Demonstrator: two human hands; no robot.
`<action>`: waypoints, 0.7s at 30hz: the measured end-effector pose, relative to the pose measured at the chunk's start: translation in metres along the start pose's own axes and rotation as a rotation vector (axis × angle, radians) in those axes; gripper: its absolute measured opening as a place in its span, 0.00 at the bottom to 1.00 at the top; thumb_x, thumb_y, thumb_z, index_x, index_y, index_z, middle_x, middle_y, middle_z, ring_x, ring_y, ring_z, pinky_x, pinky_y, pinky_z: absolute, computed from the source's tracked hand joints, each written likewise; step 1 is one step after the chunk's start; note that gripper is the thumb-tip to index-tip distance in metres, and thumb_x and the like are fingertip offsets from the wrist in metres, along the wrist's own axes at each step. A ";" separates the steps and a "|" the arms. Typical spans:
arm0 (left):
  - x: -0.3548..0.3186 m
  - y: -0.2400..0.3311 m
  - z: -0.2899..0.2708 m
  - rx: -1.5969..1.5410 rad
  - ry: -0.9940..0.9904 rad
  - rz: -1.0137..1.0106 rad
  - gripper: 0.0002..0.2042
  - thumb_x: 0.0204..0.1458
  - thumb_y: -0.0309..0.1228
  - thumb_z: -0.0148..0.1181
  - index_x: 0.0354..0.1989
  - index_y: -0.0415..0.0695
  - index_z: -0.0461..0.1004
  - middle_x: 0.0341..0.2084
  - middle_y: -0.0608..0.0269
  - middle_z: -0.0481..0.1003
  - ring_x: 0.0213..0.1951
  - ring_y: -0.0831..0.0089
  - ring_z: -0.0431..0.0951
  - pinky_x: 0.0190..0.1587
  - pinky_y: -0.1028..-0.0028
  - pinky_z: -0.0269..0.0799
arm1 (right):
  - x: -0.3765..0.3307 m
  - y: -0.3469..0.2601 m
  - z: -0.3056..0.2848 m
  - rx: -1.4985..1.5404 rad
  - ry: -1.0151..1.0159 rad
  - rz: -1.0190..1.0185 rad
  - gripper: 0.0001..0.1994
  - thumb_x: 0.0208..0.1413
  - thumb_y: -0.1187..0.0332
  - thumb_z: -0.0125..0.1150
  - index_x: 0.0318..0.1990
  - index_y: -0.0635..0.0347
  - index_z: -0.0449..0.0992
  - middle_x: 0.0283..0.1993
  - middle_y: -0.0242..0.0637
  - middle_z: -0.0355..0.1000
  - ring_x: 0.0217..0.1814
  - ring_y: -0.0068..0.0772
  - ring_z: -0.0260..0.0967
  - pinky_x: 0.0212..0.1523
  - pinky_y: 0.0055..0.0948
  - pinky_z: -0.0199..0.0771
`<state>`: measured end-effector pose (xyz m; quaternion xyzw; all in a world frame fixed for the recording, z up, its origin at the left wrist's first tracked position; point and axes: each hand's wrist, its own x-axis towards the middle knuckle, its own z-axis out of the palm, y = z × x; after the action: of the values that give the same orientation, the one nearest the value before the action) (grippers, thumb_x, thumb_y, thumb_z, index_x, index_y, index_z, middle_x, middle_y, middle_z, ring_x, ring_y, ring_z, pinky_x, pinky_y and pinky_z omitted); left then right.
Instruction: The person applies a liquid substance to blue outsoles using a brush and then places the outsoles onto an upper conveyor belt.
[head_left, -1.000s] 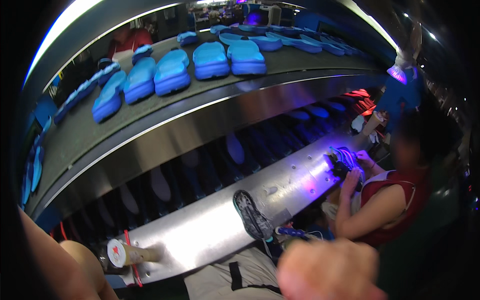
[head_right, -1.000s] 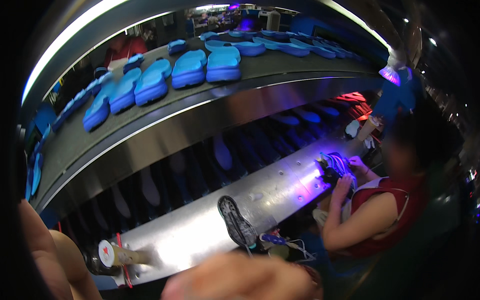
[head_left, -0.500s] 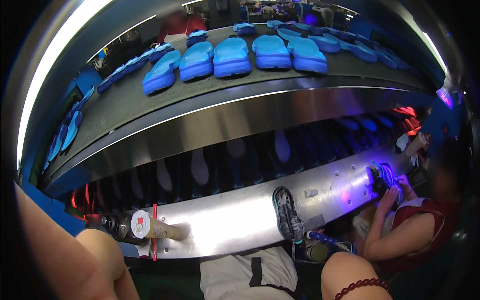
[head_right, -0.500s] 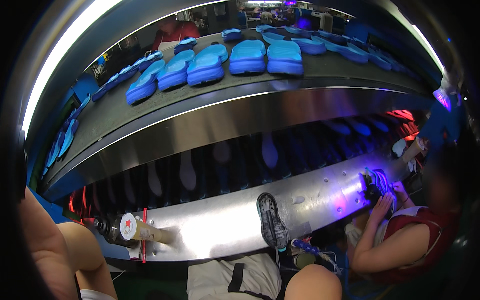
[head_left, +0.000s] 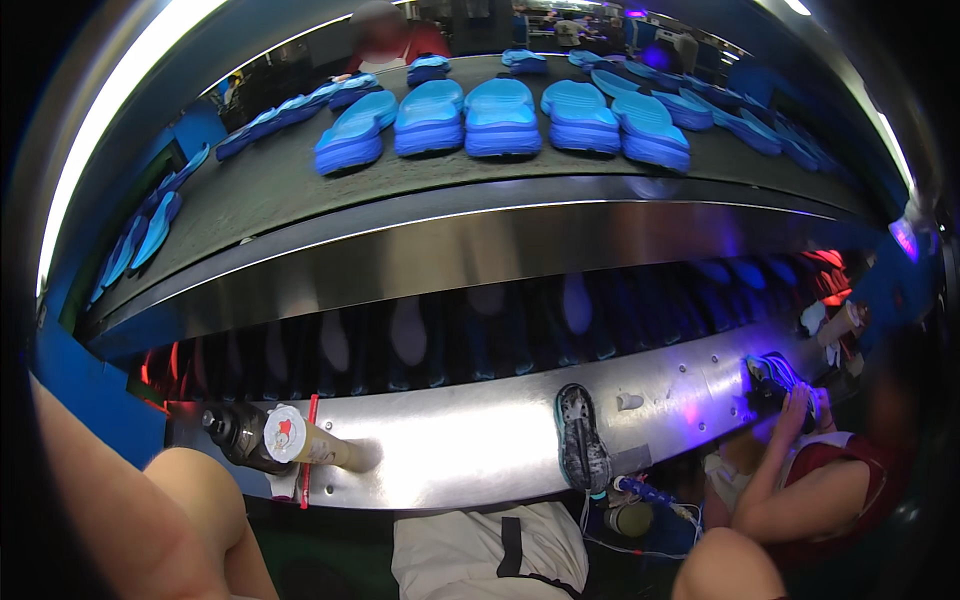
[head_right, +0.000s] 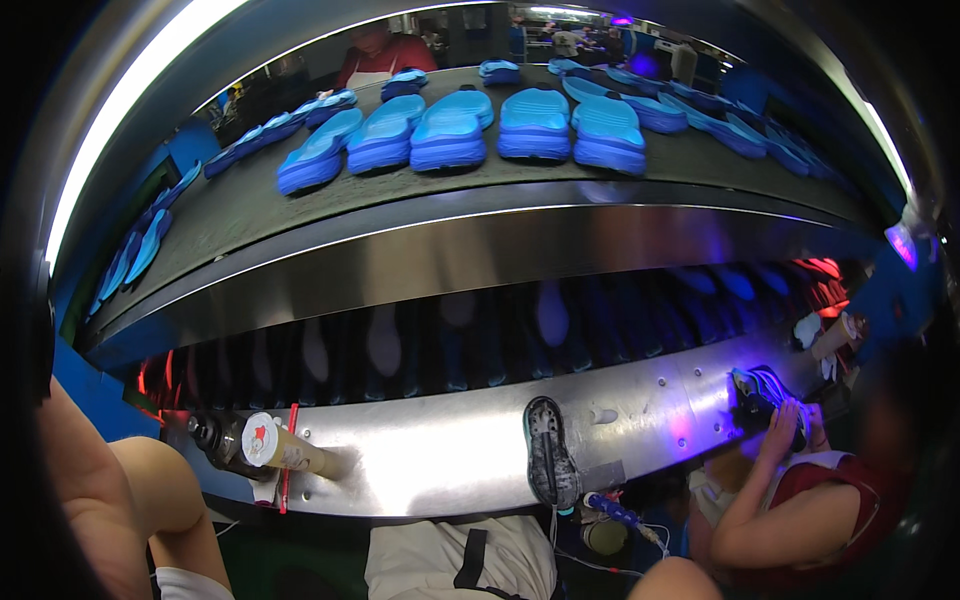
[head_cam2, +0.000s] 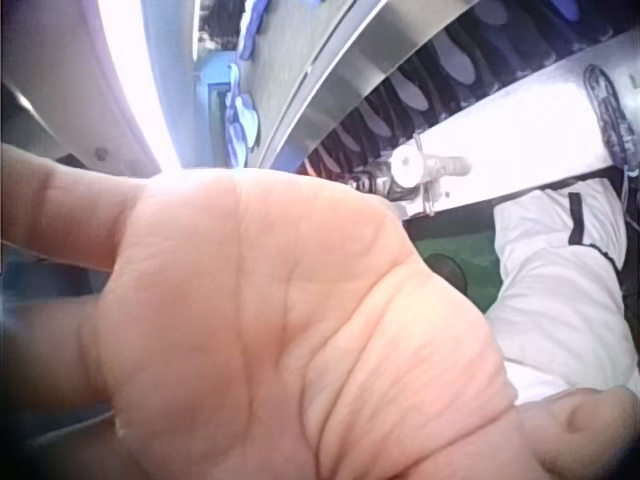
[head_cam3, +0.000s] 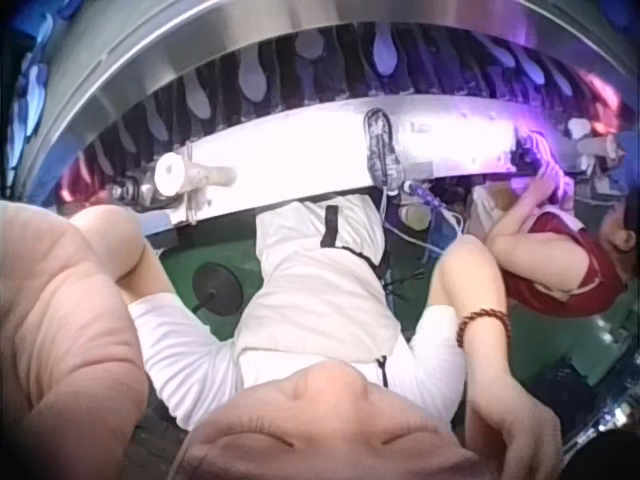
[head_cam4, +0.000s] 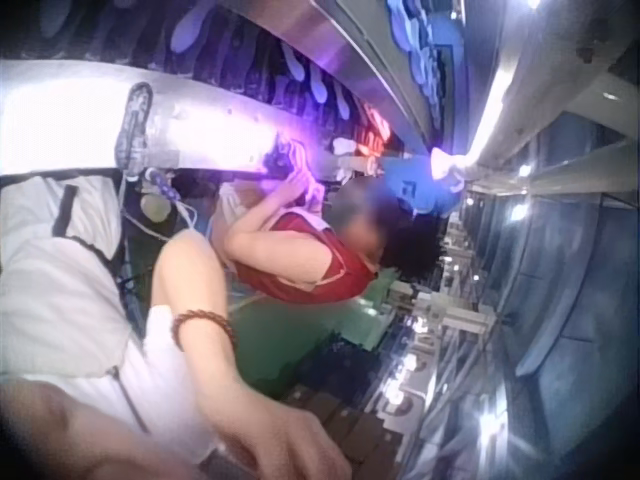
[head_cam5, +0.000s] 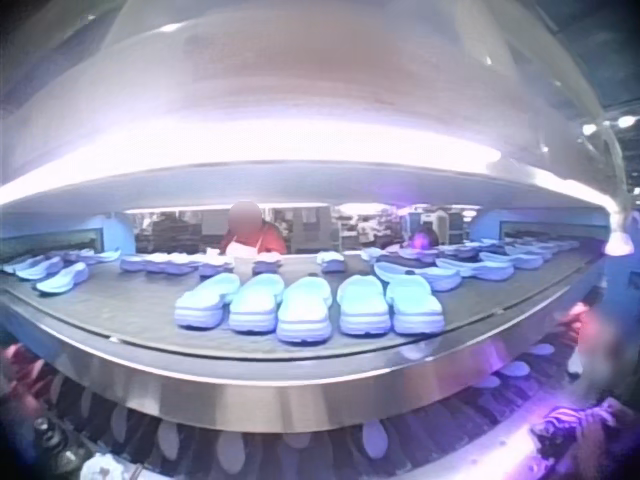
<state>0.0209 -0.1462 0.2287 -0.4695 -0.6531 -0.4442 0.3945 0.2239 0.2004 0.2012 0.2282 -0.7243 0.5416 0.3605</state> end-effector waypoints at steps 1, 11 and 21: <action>-0.001 0.000 0.002 -0.008 0.004 -0.011 0.25 0.56 0.43 0.40 0.55 0.35 0.56 0.54 0.46 0.58 0.55 0.58 0.61 0.54 0.65 0.60 | -0.002 -0.005 -0.001 -0.001 -0.001 0.006 0.14 0.58 0.64 0.43 0.37 0.64 0.73 0.37 0.43 0.68 0.37 0.38 0.61 0.36 0.33 0.61; -0.005 -0.002 -0.002 -0.037 0.084 -0.028 0.24 0.56 0.42 0.39 0.54 0.36 0.57 0.52 0.47 0.59 0.54 0.58 0.62 0.53 0.65 0.61 | 0.004 -0.013 0.008 -0.064 0.022 0.120 0.13 0.57 0.64 0.42 0.37 0.62 0.72 0.35 0.40 0.68 0.33 0.35 0.60 0.32 0.30 0.61; -0.002 -0.001 -0.004 0.003 0.068 -0.046 0.23 0.56 0.42 0.39 0.53 0.36 0.59 0.51 0.47 0.61 0.52 0.58 0.64 0.52 0.66 0.62 | 0.008 0.008 0.013 0.007 0.062 0.203 0.13 0.57 0.63 0.42 0.36 0.60 0.72 0.32 0.37 0.68 0.28 0.32 0.59 0.28 0.28 0.60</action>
<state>0.0205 -0.1505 0.2276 -0.4386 -0.6507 -0.4677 0.4068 0.2096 0.1909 0.2004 0.1383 -0.7303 0.5847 0.3251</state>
